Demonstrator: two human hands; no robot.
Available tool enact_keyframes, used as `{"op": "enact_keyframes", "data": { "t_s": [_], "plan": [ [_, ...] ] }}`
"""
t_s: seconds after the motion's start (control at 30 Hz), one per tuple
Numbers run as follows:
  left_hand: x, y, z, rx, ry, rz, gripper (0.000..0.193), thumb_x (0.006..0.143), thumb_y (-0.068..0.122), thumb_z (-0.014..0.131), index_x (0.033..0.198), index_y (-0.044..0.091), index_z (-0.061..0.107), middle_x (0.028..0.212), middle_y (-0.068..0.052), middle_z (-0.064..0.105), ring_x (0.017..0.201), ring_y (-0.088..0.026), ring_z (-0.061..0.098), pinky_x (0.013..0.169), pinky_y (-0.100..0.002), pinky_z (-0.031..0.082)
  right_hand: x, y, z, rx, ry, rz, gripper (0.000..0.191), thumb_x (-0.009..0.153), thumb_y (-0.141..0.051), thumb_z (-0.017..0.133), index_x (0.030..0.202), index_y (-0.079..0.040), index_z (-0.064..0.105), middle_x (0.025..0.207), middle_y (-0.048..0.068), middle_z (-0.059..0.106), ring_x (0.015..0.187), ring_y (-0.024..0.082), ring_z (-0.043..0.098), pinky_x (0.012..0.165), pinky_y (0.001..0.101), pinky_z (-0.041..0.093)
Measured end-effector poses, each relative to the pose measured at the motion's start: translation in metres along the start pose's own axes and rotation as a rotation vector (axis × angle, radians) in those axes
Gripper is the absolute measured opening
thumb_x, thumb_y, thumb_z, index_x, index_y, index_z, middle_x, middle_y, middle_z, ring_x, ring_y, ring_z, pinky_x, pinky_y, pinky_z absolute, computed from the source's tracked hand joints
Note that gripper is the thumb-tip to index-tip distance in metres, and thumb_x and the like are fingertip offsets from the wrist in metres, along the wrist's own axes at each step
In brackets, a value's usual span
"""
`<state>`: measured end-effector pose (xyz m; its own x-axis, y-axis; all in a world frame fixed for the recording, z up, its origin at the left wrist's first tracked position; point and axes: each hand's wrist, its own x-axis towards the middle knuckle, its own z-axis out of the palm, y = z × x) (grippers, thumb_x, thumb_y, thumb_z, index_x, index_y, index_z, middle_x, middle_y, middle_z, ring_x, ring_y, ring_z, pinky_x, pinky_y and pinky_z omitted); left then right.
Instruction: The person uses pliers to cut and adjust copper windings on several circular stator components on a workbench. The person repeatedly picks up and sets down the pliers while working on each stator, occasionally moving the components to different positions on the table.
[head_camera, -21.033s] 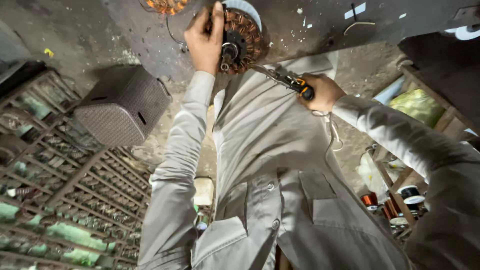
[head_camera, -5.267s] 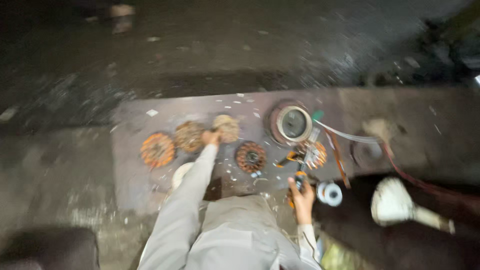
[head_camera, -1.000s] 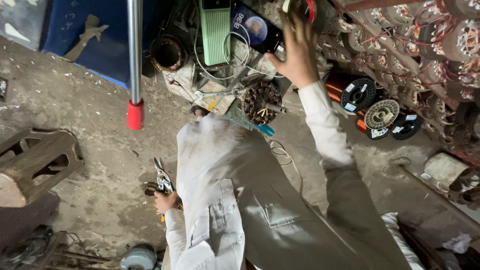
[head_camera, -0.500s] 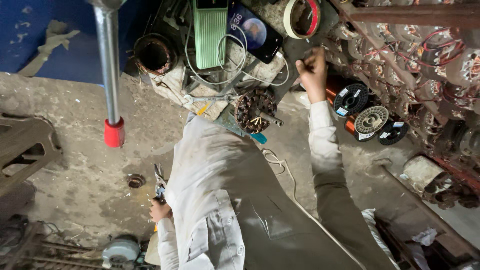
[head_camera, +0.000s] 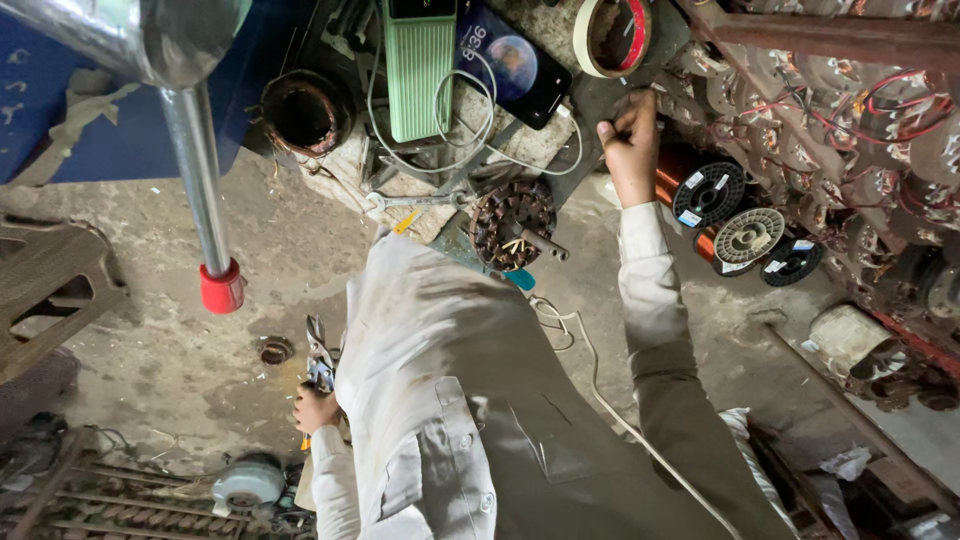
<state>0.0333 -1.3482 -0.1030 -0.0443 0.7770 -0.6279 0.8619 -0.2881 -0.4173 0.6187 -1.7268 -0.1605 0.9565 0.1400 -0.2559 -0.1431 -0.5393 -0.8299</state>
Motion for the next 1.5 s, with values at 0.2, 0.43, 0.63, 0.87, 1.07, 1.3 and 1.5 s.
{"op": "enact_keyframes", "data": {
  "t_s": [0.2, 0.43, 0.63, 0.87, 1.07, 1.3, 1.5],
  "plan": [
    [0.000, 0.012, -0.011, -0.001, 0.009, 0.027, 0.103, 0.065, 0.068, 0.081, 0.141, 0.007, 0.048, 0.135, -0.023, 0.061, 0.129, -0.046, 0.053, 0.101, -0.062, 0.041, 0.004, -0.003, -0.003, 0.010, 0.011, -0.004, 0.054, 0.092, 0.010, 0.074, 0.136, -0.006, 0.047, 0.089, -0.002, 0.047, 0.083, 0.010, 0.047, 0.079, 0.0239, 0.045],
    [-0.010, 0.023, -0.027, 0.061, 0.040, 0.016, 0.101, 0.065, 0.069, 0.080, 0.139, 0.008, 0.050, 0.133, -0.023, 0.063, 0.127, -0.044, 0.056, 0.101, -0.060, 0.042, 0.002, -0.008, 0.000, -0.029, 0.042, 0.025, 0.051, 0.091, 0.010, 0.074, 0.132, -0.007, 0.048, 0.086, -0.002, 0.047, 0.080, 0.010, 0.048, 0.075, 0.0241, 0.045],
    [-0.014, 0.023, -0.039, -0.066, 0.057, 0.038, 0.078, 0.067, 0.063, 0.081, 0.120, 0.009, 0.064, 0.107, -0.021, 0.075, 0.100, -0.041, 0.073, 0.085, -0.052, 0.056, 0.005, -0.010, 0.005, -0.096, 0.067, 0.004, 0.046, 0.089, 0.009, 0.074, 0.125, -0.007, 0.052, 0.086, -0.001, 0.046, 0.080, 0.012, 0.049, 0.075, 0.0274, 0.046],
    [0.003, 0.013, -0.048, -0.135, 0.153, -0.006, 0.087, 0.060, 0.058, 0.085, 0.132, 0.014, 0.061, 0.102, -0.021, 0.076, 0.093, -0.042, 0.074, 0.079, -0.053, 0.056, 0.006, -0.028, 0.009, -0.156, 0.143, -0.100, 0.044, 0.086, 0.000, 0.079, 0.121, -0.006, 0.054, 0.089, 0.003, 0.053, 0.083, 0.017, 0.053, 0.077, 0.0307, 0.048],
    [0.040, -0.002, -0.048, 0.162, 0.169, 0.067, 0.109, 0.048, 0.068, 0.090, 0.131, 0.006, 0.056, 0.128, -0.023, 0.062, 0.122, -0.043, 0.057, 0.100, -0.059, 0.042, 0.015, -0.051, 0.038, -0.391, 0.371, -0.249, 0.040, 0.104, -0.032, 0.070, 0.125, -0.002, 0.055, 0.129, 0.023, 0.052, 0.124, 0.039, 0.050, 0.108, 0.0529, 0.039],
    [0.060, 0.019, 0.005, 0.337, 0.228, 0.175, 0.097, 0.049, 0.067, 0.085, 0.121, 0.007, 0.056, 0.118, -0.016, 0.064, 0.116, -0.037, 0.059, 0.096, -0.053, 0.045, 0.012, -0.042, 0.055, -0.090, 0.387, -0.234, 0.063, 0.113, -0.048, 0.060, 0.142, 0.005, 0.042, 0.145, 0.025, 0.037, 0.133, 0.037, 0.039, 0.120, 0.0511, 0.027],
    [0.071, 0.029, 0.028, 0.389, 0.189, 0.169, 0.088, 0.047, 0.060, 0.083, 0.114, 0.009, 0.058, 0.115, -0.014, 0.064, 0.113, -0.036, 0.061, 0.095, -0.050, 0.047, -0.001, -0.048, 0.052, 0.004, 0.388, -0.178, 0.048, 0.115, -0.039, 0.065, 0.129, 0.003, 0.047, 0.130, 0.015, 0.036, 0.123, 0.028, 0.043, 0.116, 0.0438, 0.035]
  ]
}}
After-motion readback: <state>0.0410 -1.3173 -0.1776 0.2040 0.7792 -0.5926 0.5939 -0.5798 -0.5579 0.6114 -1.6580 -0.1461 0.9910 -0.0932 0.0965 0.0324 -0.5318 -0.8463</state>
